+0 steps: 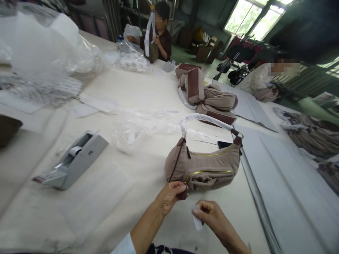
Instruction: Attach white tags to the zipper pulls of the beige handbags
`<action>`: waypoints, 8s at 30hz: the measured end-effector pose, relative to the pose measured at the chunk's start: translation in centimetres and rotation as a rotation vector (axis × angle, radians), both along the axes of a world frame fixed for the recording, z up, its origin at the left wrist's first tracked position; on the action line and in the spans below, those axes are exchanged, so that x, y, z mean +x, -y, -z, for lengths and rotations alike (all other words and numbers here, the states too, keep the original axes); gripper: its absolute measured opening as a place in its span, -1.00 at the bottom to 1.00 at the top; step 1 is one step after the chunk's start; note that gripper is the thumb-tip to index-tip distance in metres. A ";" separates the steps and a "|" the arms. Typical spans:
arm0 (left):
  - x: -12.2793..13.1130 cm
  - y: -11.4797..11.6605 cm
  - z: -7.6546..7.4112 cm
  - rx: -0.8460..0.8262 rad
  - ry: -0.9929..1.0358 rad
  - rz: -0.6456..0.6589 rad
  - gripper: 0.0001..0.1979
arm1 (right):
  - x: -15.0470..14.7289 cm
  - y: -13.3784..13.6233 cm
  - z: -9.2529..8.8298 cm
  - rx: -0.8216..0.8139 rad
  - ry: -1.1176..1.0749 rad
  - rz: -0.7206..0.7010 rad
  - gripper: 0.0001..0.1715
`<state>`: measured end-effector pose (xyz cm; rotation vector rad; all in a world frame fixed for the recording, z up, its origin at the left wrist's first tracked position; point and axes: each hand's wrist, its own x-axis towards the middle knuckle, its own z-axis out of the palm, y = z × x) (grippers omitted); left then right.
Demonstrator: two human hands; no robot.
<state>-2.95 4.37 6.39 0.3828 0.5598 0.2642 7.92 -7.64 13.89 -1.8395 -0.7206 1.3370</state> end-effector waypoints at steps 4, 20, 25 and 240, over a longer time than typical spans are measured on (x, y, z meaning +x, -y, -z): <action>0.2 1.0 -0.3 0.026 -0.027 -0.046 -0.67 | -1.7 0.6 2.7 0.046 -0.038 0.067 -0.58; -0.6 2.5 0.0 0.186 -0.067 -0.094 -0.73 | -2.4 0.1 3.8 0.110 0.017 0.123 -0.56; -1.0 2.7 0.0 0.229 -0.091 -0.096 -0.73 | -2.2 -0.8 3.6 0.146 0.074 0.153 -0.57; -11.6 0.9 1.8 0.246 -0.402 -0.291 -0.72 | -0.5 -8.9 2.1 0.673 1.508 -0.561 -0.34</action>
